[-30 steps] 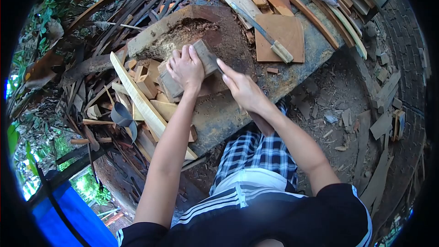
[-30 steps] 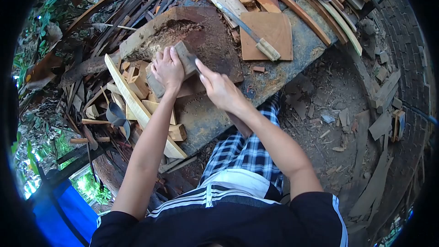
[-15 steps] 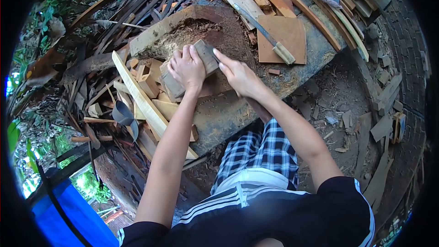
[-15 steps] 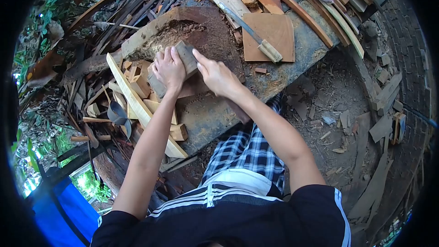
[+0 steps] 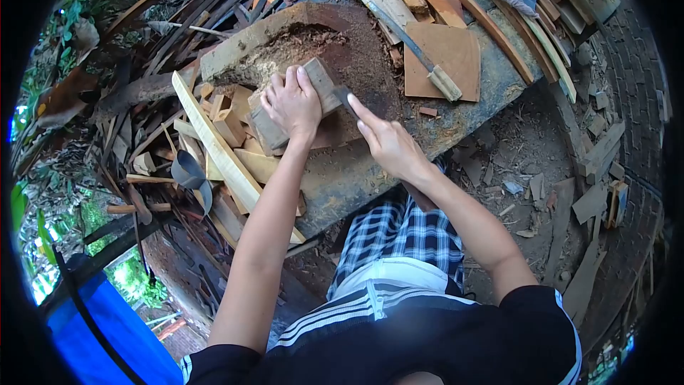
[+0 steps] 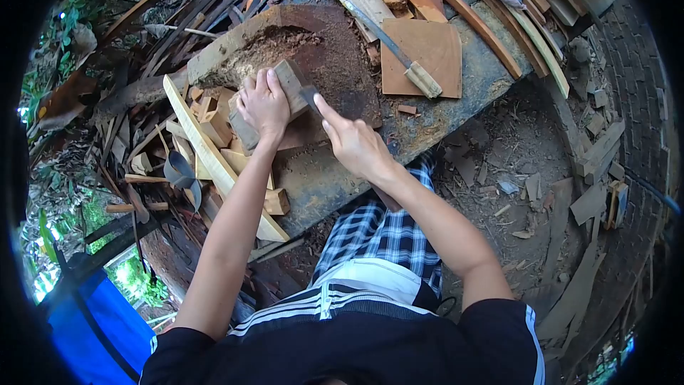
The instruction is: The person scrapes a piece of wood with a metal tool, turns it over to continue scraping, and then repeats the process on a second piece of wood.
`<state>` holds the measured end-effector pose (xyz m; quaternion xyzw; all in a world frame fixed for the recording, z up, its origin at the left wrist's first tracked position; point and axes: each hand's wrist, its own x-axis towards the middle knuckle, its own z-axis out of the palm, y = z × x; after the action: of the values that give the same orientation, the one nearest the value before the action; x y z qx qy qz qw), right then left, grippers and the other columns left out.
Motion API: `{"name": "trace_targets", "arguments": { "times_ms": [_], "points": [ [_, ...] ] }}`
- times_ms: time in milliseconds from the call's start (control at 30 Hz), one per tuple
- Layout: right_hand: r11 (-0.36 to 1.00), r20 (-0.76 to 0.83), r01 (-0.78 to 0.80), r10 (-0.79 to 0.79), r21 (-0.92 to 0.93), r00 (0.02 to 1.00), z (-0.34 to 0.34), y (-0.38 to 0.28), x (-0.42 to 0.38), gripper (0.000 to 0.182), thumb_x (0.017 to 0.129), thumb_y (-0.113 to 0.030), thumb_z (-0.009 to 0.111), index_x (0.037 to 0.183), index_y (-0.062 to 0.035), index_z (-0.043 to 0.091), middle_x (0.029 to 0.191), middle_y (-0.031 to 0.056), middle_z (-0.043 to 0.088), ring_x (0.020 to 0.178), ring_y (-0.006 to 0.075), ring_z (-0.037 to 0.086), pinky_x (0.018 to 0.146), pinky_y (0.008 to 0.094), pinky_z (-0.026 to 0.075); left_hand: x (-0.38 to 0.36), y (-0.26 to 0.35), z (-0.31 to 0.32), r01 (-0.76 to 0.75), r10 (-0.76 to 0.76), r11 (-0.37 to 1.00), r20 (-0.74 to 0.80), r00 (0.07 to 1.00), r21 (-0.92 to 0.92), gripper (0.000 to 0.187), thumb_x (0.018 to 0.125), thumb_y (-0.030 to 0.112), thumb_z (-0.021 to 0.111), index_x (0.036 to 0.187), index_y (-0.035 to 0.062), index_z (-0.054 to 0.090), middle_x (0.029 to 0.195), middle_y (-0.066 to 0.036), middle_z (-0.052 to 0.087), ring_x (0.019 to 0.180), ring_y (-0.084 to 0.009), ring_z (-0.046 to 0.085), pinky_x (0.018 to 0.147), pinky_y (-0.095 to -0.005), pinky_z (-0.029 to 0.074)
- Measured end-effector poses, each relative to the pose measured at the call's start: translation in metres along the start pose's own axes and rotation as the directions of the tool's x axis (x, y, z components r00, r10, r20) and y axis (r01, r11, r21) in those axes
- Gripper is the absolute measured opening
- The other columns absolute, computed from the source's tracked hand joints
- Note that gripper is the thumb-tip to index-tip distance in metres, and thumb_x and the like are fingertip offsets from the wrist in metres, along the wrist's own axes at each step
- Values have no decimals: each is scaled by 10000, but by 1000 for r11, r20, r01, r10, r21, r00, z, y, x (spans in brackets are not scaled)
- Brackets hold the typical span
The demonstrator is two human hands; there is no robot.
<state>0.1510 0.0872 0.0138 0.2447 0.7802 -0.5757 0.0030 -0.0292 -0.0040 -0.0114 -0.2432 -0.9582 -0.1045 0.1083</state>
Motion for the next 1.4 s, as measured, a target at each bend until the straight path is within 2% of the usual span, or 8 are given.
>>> {"name": "trace_targets", "arguments": {
  "times_ms": [167, 300, 467, 833, 900, 1133, 1233, 1400],
  "points": [
    [992, -68, 118, -115, 34, 991, -3, -6, 42, 484, 1014, -268, 448, 1494, -226, 410, 962, 314, 665, 931, 510, 628, 846, 573, 504, 2, 1, -3, 11, -11, 1000, 43, 999, -3, 350, 1029, 407, 405, 1128, 196, 666, 1080, -88, 605, 1095, -302, 564, 1060, -507, 329],
    [997, 30, 10, -13, 74, 999, -2, -6, 4, 491, 1033, -207, 419, 1520, -159, 374, 1307, 268, 585, 1196, 435, 574, 1025, 466, 459, 5, -1, -1, 4, -5, 1000, 34, 999, 18, 349, 1029, 406, 407, 1130, 194, 665, 1076, -93, 605, 1094, -305, 564, 1059, -510, 332],
    [992, -7, 27, -26, 126, 1000, -4, -14, 48, 484, 1010, -250, 449, 1487, -173, 423, 1029, 319, 652, 984, 492, 623, 864, 540, 501, 3, 2, -3, 5, -5, 1000, 36, 999, 3, 349, 1026, 408, 413, 1123, 189, 667, 1069, -99, 609, 1091, -311, 565, 1049, -516, 338],
    [994, -17, 88, -87, 67, 996, -11, -28, 63, 489, 1029, -223, 419, 1514, -159, 390, 1264, 286, 602, 1135, 436, 616, 968, 484, 486, 4, 0, -2, -3, 3, 1000, 24, 1000, -10, 348, 1025, 409, 414, 1118, 191, 668, 1061, -94, 608, 1092, -302, 568, 1051, -516, 335],
    [966, 228, -219, 185, 135, 956, -27, -50, 73, 492, 1030, -233, 419, 1516, -164, 388, 1309, 283, 577, 1214, 440, 556, 1023, 484, 448, 3, 0, -2, 5, -5, 1000, 45, 999, 8, 353, 1027, 408, 408, 1115, 183, 666, 1060, -92, 606, 1094, -300, 567, 1054, -514, 332],
    [971, -150, 238, -236, -2, 960, 17, 17, -6, 506, 1045, -238, 416, 1541, -166, 342, 778, 191, 692, 401, 217, 561, 495, 371, 526, 0, 0, -3, -46, 47, 999, -5, 999, 22, 420, 981, 500, 477, 1093, 142, 668, 1032, -113, 596, 1054, -315, 564, 1060, -490, 312],
    [948, 130, -127, 92, 291, 987, -4, -7, 19, 507, 1055, -238, 398, 1554, -182, 323, 584, 88, 566, 406, 172, 542, 483, 343, 506, -1, 4, -4, -62, 62, 995, 7, 998, 74, 474, 958, 548, 497, 1101, 125, 656, 1040, -126, 594, 1071, -324, 563, 1061, -492, 311],
    [958, 41, -81, 73, 274, 997, 3, -6, -19, 502, 1056, -226, 387, 1553, -196, 333, 517, 30, 461, 398, 129, 492, 438, 308, 474, 2, -1, 1, -67, 67, 998, -31, 997, -3, 368, 1007, 418, 443, 1097, 128, 651, 1062, -118, 602, 1078, -318, 568, 1055, -499, 316]
  ]
}}
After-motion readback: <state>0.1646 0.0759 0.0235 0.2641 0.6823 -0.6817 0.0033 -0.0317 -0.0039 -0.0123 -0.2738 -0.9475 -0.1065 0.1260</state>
